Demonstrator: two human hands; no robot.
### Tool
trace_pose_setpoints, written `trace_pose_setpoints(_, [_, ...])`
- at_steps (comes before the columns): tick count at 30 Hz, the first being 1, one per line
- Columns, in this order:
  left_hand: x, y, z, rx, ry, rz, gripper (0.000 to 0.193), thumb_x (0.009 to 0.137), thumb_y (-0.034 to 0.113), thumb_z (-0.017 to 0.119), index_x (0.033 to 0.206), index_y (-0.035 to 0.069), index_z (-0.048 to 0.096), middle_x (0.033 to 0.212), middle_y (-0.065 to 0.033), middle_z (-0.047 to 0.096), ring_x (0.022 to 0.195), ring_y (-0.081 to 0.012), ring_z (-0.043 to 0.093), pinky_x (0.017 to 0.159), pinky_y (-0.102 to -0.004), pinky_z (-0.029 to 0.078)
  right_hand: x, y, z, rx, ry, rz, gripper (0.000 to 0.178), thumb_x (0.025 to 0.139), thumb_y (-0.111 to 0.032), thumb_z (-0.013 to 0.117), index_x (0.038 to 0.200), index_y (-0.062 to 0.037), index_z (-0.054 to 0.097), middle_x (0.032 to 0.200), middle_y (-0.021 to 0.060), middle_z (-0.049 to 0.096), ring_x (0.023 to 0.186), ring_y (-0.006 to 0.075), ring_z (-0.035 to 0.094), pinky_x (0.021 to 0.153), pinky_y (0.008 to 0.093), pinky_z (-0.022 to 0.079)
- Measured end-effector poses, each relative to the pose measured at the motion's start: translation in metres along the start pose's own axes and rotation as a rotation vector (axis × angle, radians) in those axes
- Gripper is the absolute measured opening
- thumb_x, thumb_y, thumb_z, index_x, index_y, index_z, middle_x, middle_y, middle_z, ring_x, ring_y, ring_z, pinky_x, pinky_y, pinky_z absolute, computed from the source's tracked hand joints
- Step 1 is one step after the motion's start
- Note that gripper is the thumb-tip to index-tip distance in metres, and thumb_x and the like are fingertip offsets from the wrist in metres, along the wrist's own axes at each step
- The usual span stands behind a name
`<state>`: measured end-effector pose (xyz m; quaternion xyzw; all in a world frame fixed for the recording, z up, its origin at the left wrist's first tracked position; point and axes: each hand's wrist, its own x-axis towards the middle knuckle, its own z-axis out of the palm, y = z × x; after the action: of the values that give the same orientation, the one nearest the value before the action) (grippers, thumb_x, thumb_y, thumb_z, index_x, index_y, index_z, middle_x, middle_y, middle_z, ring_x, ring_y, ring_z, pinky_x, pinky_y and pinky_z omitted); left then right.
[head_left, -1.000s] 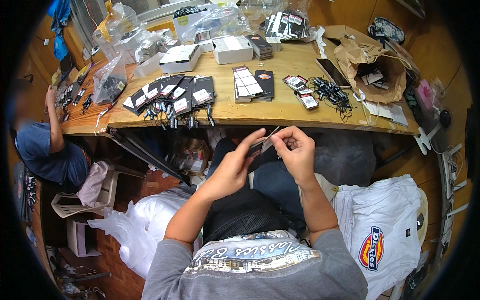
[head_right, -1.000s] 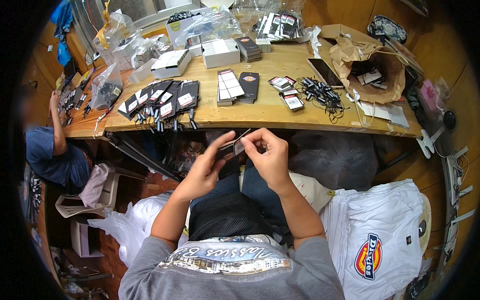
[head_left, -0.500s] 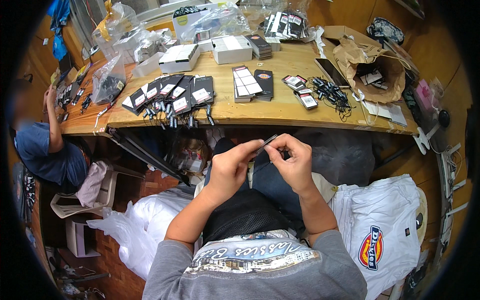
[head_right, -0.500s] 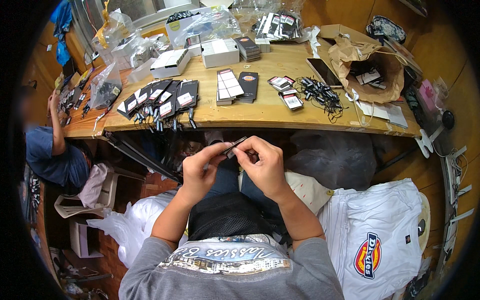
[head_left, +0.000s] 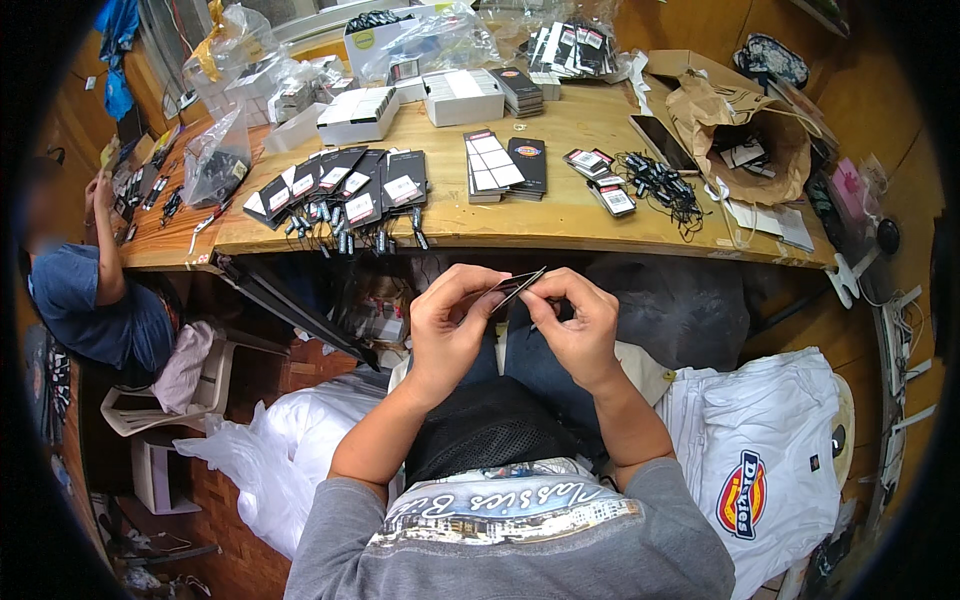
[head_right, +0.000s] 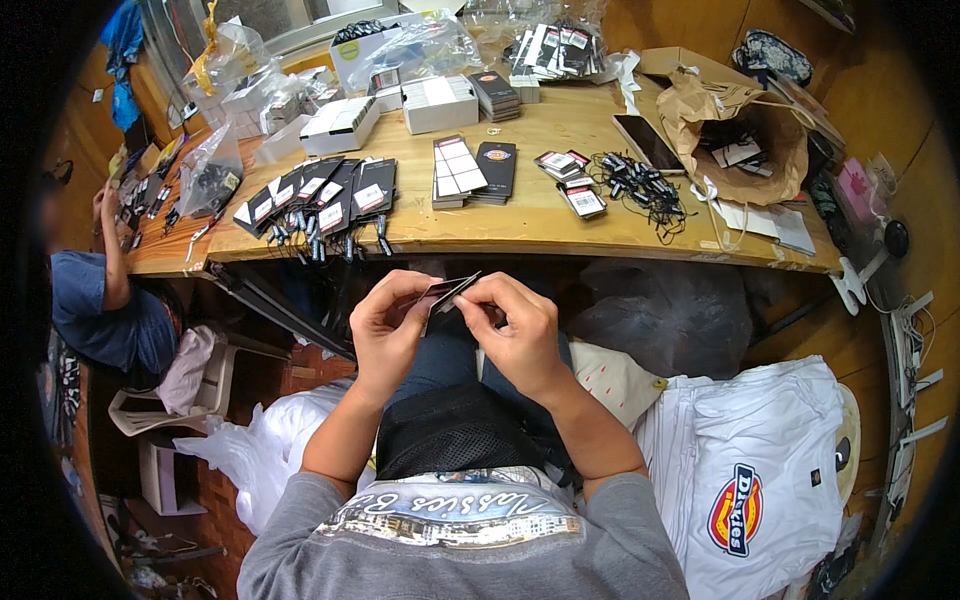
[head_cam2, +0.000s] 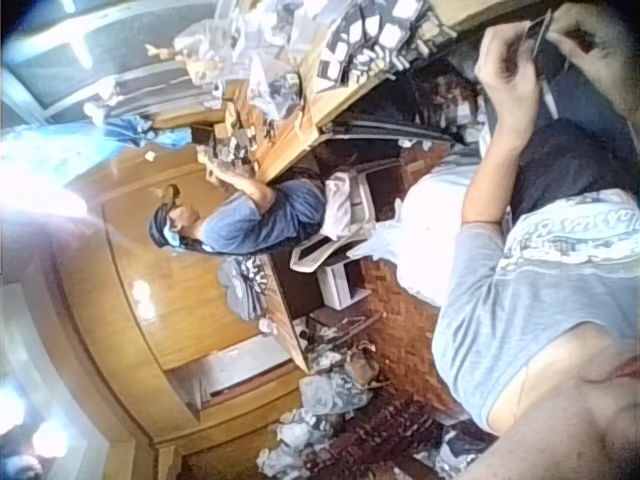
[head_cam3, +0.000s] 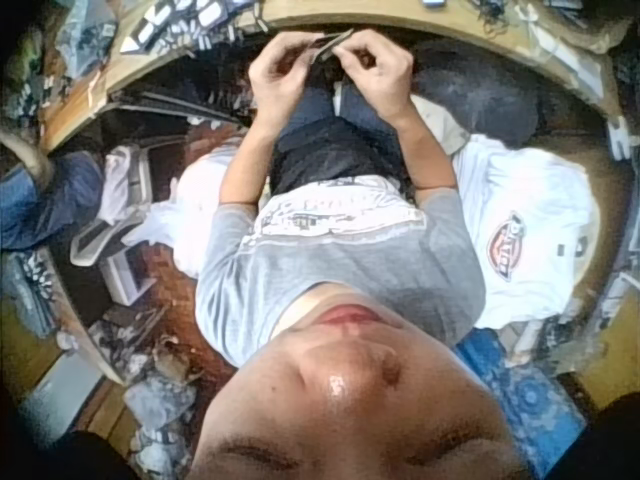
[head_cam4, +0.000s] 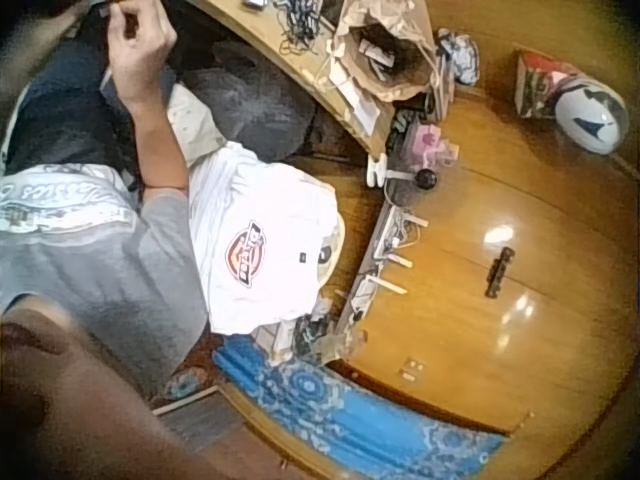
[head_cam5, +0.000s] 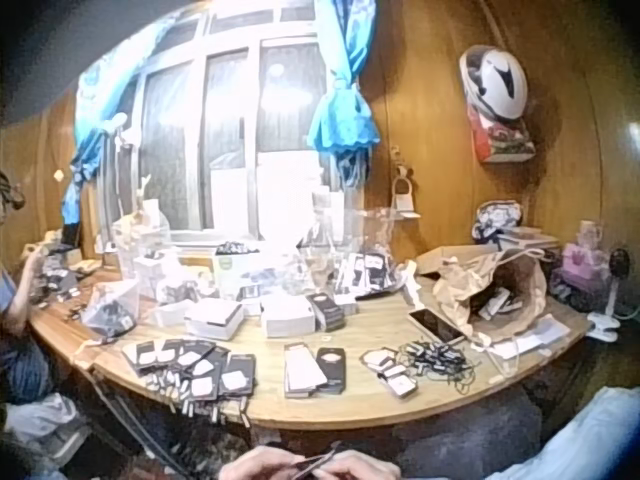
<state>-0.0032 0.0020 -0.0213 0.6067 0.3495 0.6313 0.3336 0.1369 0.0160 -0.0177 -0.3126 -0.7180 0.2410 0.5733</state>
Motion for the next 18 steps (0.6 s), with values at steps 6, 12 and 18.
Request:
trace_pose_setpoints(6, [0.002, 0.000, -0.005, 0.164, -0.085, 0.211, 0.020, 0.069, -0.011, 0.051, 0.085, -0.002, 0.057, 0.086, -0.0103, 0.057, 0.077, -0.0167, 0.056, 0.066, -0.0244, 0.045, -0.001, -0.002, 0.000, 0.032, 0.020, 0.020, 0.008, 0.068, 0.003, 0.059, 0.070, 0.0018, 0.051, 0.064, 0.0053, 0.053, 0.050, 0.0073, 0.048, 0.043, 0.0184, 0.038])
trace_pose_setpoints(12, [0.006, 0.002, -0.015, -0.071, -0.230, -0.022, 0.012, 0.074, -0.002, 0.051, 0.086, -0.003, 0.056, 0.086, -0.0082, 0.057, 0.080, -0.0153, 0.054, 0.070, -0.0237, 0.043, -0.001, 0.005, -0.003, 0.062, -0.025, -0.016, 0.008, 0.067, 0.003, 0.059, 0.071, 0.0019, 0.052, 0.066, 0.0076, 0.054, 0.055, 0.0133, 0.052, 0.048, 0.0219, 0.040])
trace_pose_setpoints(18, [0.009, -0.014, -0.017, -0.334, -0.248, -0.261, 0.014, 0.071, 0.002, 0.058, 0.084, -0.003, 0.056, 0.080, -0.0057, 0.053, 0.076, -0.0105, 0.050, 0.068, -0.0216, 0.041, 0.000, 0.002, -0.002, 0.039, -0.139, -0.046, 0.008, 0.067, 0.002, 0.060, 0.071, 0.0021, 0.052, 0.068, 0.0089, 0.055, 0.058, 0.0181, 0.054, 0.050, 0.0247, 0.041])
